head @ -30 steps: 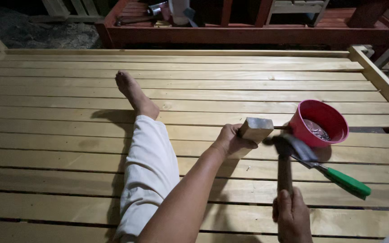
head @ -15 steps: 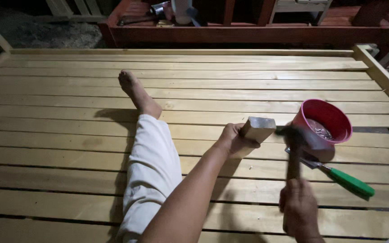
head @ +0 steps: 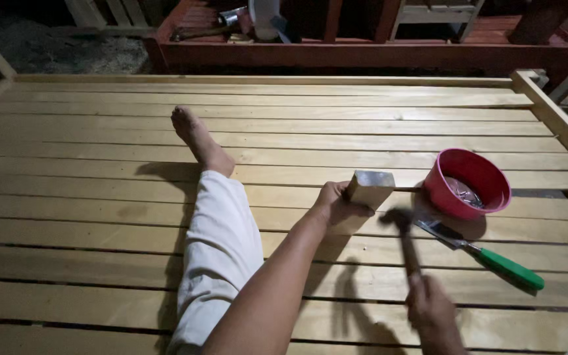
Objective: The person sits on the floor beside a wooden slat frame and hammers nails into the slats, taking nails from a pink bowl. They use a wood block to help position nails, then continue hammering nails along the frame and reach back into the bowl for more nails.
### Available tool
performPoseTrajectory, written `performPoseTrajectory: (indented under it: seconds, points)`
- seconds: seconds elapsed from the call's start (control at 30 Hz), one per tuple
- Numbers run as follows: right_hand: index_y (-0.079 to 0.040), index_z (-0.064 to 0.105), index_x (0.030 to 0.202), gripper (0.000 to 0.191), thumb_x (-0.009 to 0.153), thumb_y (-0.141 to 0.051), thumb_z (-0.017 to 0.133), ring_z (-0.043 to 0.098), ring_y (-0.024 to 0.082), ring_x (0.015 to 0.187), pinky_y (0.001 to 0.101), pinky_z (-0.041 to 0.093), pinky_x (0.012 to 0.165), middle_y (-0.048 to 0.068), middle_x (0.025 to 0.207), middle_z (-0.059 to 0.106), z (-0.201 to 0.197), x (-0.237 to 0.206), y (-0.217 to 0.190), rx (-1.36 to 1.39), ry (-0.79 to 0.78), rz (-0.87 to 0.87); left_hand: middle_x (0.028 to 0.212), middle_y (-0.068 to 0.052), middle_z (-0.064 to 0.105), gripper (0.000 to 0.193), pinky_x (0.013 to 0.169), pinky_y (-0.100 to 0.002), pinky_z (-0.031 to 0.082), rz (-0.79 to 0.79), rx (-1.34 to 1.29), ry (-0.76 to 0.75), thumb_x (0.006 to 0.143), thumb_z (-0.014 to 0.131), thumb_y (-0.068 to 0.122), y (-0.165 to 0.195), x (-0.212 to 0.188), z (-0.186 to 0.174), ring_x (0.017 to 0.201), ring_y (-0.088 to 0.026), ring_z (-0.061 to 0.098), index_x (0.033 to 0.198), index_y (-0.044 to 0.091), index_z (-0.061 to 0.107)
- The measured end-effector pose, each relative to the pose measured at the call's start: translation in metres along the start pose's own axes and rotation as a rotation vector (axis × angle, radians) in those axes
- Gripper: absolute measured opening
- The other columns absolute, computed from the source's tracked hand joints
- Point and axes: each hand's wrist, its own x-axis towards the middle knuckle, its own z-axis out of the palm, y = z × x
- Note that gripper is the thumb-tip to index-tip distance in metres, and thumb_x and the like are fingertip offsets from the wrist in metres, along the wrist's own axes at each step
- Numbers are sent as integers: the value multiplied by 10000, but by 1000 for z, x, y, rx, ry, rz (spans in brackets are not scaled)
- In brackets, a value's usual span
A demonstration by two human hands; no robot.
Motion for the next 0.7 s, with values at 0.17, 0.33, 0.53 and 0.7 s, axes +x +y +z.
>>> performPoseTrajectory:
  seconds: [0.17, 0.33, 0.53, 0.7]
  points:
    - [-111, 526, 1051, 197, 1081, -304, 503, 505, 179, 580, 341, 418, 516, 74, 741, 545, -27, -19, -84, 482, 110, -433, 991, -9, 791, 445, 845, -319, 602, 13, -61, -17, 609, 932, 41, 0, 4, 0, 868, -100, 706, 1032, 59, 793]
    - [-115, 527, 1050, 218, 1048, -333, 518, 561, 251, 686, 375, 449, 601, 115, 782, 590, -15, 3, -38, 235, 203, -496, 989, -24, 791, 414, 844, -311, 594, 13, -27, -9, 640, 930, 39, 0, 1, 1, 864, -106, 701, 1032, 48, 798]
    - [-90, 612, 1058, 443, 962, -509, 510, 671, 502, 946, 545, 520, 807, 280, 888, 713, 11, 25, 86, -555, -39, -84, 995, 1, 789, 444, 841, -302, 601, 22, -48, -9, 624, 921, 35, 3, -8, 1, 875, -93, 710, 1046, 67, 787]
    - [-47, 630, 1019, 469, 998, -504, 528, 670, 432, 762, 512, 522, 676, 255, 774, 690, 2, 24, 57, -457, -39, -11, 1000, -6, 785, 414, 821, -313, 604, 30, -90, -14, 661, 895, 34, 4, 0, -2, 862, -98, 696, 1058, 54, 778]
